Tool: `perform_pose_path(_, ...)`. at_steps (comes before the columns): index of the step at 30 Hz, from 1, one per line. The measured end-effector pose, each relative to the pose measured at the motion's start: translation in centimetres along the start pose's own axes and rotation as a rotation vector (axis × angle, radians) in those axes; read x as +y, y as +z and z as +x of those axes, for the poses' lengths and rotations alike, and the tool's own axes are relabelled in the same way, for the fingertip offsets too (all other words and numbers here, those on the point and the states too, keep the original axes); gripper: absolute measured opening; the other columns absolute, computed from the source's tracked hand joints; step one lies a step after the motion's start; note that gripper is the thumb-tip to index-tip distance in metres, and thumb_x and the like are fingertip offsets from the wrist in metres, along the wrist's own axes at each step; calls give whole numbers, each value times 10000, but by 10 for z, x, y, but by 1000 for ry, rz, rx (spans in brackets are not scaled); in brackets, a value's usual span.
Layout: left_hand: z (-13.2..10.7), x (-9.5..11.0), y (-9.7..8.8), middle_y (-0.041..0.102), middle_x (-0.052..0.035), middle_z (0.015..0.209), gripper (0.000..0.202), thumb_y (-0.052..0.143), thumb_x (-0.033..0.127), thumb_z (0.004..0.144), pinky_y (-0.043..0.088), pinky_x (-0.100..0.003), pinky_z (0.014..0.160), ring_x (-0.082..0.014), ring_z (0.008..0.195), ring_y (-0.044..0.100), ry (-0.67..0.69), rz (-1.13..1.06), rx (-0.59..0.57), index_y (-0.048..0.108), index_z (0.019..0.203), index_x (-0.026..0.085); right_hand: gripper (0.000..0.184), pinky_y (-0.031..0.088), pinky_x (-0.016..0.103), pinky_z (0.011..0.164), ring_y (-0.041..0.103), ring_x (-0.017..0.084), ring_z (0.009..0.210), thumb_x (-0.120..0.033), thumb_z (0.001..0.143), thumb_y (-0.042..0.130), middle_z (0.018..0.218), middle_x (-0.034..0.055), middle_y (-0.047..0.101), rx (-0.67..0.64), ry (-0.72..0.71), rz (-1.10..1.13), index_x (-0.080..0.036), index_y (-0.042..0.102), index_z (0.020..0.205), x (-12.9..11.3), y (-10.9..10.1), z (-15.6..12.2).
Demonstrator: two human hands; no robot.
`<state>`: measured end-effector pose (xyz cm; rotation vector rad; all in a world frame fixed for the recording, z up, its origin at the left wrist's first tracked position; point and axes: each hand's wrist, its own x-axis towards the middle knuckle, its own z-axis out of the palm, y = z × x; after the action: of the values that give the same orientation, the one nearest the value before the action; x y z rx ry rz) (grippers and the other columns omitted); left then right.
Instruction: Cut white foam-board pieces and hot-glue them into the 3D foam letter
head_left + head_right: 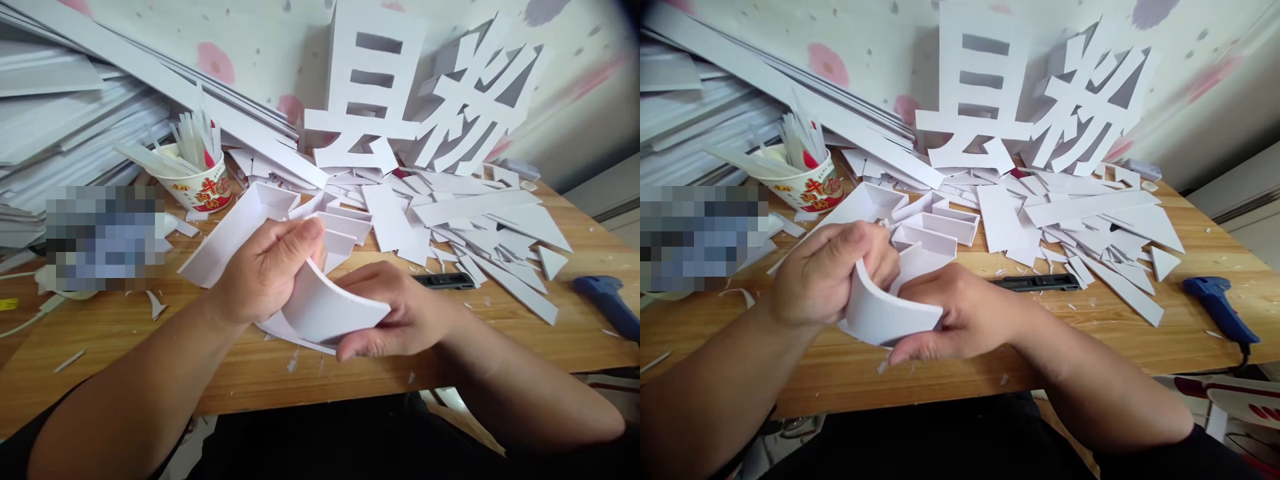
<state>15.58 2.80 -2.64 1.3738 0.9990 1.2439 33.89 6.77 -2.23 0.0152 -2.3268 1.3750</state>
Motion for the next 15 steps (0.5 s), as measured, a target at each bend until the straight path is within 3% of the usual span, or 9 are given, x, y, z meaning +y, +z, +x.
perform_pose_path(3, 2, -3, 0, 385, 25, 523, 500, 507, 608, 869, 276, -287, 461, -112, 486, 366, 35, -22, 53, 445, 572, 209, 263, 391, 198, 545, 474, 89, 564, -267, 870, 649, 628, -8, 527, 67, 45, -1, -162, 558, 647, 1, -5, -3)
perform_pose_path(5, 4, -7, -4, 395, 28, 550, 488, 506, 598, 878, 263, -287, 468, -105, 506, 355, 111, 132, 186, 444, 595, 206, 270, 372, 191, 521, 462, 78, 542, -268, 885, 633, 613, -19, 527, 128, 103, 1, -156, 581, 645, 2, -9, -5)
perform_pose_path(7, 6, -9, -8, 383, 29, 548, 501, 479, 589, 898, 263, -290, 477, -103, 516, 346, 165, 297, 245, 431, 586, 202, 310, 379, 190, 522, 473, 80, 552, -313, 908, 610, 611, -20, 528, 133, 147, 5, -156, 585, 642, 0, -11, -5)
perform_pose_path(10, 6, -10, -8, 366, 32, 519, 530, 437, 603, 910, 269, -291, 465, -102, 493, 351, 160, 278, 171, 408, 566, 202, 378, 400, 194, 533, 468, 79, 548, -379, 934, 575, 624, -12, 529, 110, 106, 15, -168, 543, 622, -8, -2, -2)
perform_pose_path(13, 4, -10, -4, 364, 34, 496, 553, 402, 643, 901, 246, -286, 437, -99, 456, 340, 77, 113, -19, 401, 564, 205, 374, 423, 207, 576, 484, 91, 573, -378, 947, 560, 637, 7, 554, 77, -11, 60, -178, 524, 633, -15, 11, 1)
perform_pose_path(15, 4, -9, -2, 354, 37, 499, 556, 394, 643, 903, 246, -287, 451, -98, 465, 337, 96, 138, -30, 386, 562, 205, 367, 404, 211, 559, 464, 93, 562, -338, 931, 585, 606, 1, 526, 96, -9, 64, -179, 502, 611, -14, 15, 0)
